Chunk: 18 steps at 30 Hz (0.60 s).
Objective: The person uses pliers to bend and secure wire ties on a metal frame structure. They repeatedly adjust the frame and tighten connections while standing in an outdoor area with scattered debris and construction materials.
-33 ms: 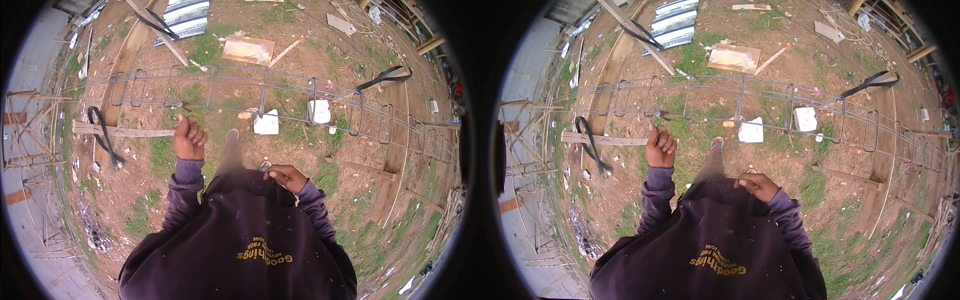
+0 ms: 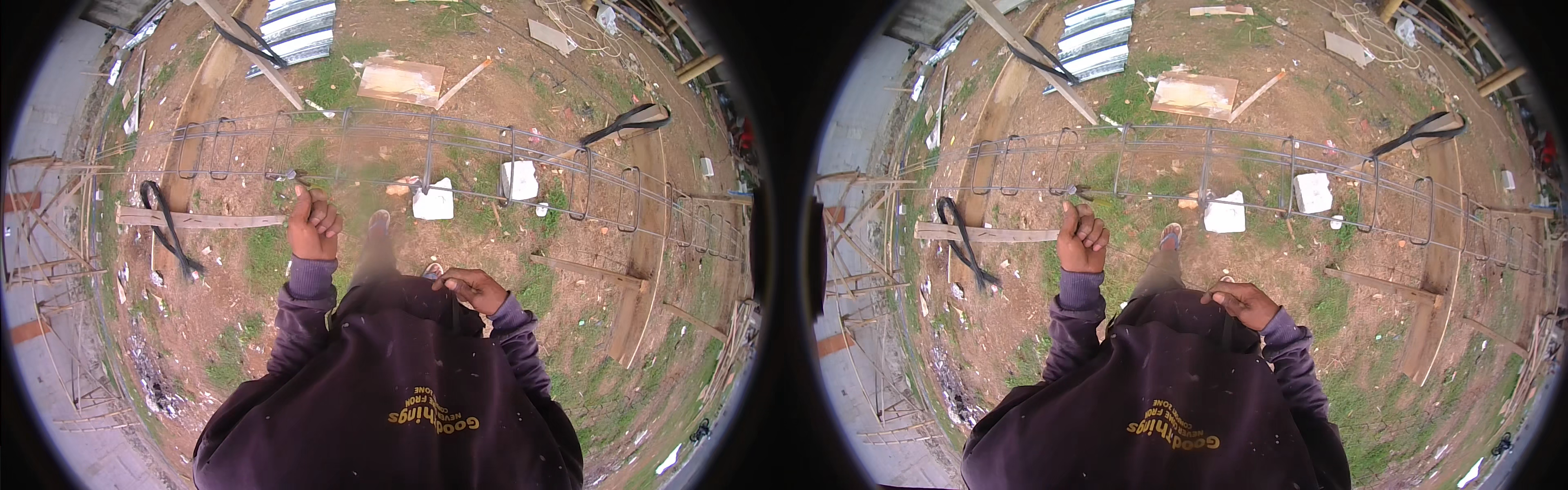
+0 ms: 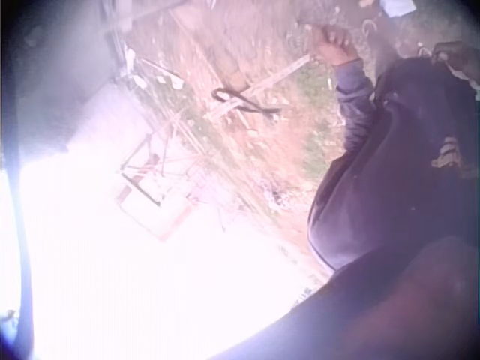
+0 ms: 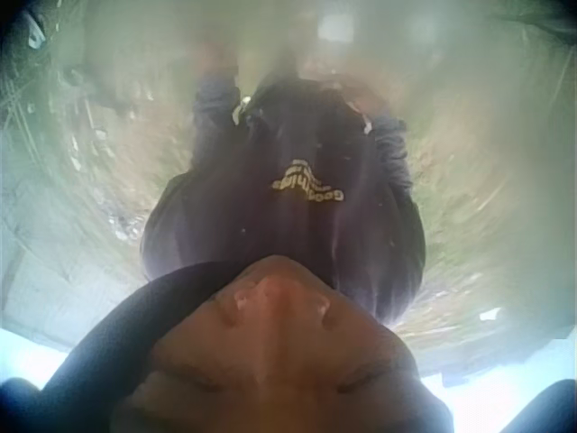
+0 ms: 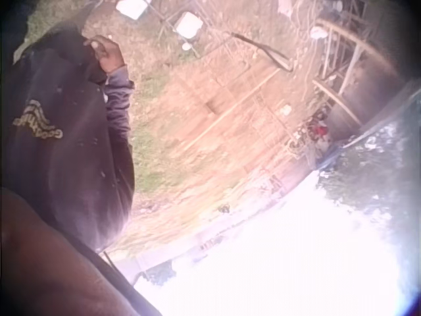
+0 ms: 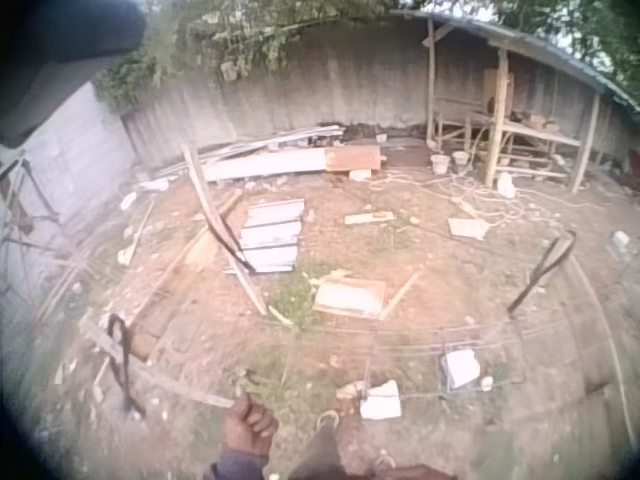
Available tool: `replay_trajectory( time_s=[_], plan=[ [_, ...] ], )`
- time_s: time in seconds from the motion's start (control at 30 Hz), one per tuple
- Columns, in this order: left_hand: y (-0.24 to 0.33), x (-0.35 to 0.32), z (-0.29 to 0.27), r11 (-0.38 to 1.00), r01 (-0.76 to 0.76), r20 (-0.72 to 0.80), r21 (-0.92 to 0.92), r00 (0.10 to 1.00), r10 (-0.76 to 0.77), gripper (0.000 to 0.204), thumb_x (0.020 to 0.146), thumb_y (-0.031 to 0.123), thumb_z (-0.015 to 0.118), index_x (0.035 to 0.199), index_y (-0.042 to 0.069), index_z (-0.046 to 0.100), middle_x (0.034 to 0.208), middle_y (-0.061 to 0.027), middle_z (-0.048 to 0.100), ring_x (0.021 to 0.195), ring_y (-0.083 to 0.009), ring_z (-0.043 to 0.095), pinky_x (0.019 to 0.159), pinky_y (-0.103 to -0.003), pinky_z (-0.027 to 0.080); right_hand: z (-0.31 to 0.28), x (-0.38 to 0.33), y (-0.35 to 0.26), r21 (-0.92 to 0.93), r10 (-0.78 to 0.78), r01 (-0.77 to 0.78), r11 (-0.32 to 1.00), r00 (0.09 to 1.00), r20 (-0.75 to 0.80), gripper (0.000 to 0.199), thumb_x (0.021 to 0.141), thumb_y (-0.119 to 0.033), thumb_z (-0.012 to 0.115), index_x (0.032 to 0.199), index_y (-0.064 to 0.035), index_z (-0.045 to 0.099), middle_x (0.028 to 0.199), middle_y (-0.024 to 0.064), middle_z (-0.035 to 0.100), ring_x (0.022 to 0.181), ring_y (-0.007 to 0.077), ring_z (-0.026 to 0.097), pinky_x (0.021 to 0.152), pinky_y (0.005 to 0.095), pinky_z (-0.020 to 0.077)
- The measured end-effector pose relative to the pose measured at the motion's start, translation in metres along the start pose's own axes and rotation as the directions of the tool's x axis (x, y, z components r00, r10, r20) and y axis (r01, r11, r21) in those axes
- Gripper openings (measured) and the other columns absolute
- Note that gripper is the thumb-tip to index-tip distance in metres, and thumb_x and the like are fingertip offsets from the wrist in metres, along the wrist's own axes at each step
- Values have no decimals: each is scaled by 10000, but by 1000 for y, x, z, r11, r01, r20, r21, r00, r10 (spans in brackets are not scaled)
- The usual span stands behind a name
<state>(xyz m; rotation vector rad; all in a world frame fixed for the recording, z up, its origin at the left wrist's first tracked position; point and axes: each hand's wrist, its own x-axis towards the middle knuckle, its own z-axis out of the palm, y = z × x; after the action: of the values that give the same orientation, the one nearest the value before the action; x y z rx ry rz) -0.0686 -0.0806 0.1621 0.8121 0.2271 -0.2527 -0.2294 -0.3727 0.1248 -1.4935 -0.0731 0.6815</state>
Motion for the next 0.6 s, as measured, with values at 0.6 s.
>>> replay_trajectory(
  time_s=[0.6],
  plan=[
    [104, 227, 15, 978, 179, 411, -103, 904, -122, 469, 1045, 395, 392, 638, 162, 372, 546, 51, 240, 464, -83, 183, 431, -257, 174, 59, 103, -57, 192, 152, -82, 978, 908, -390, 339, 1034, -300, 428, 945, -14, 585, 698, 71, 557, 682, 165, 589, 656, 320, 454]
  ],
)
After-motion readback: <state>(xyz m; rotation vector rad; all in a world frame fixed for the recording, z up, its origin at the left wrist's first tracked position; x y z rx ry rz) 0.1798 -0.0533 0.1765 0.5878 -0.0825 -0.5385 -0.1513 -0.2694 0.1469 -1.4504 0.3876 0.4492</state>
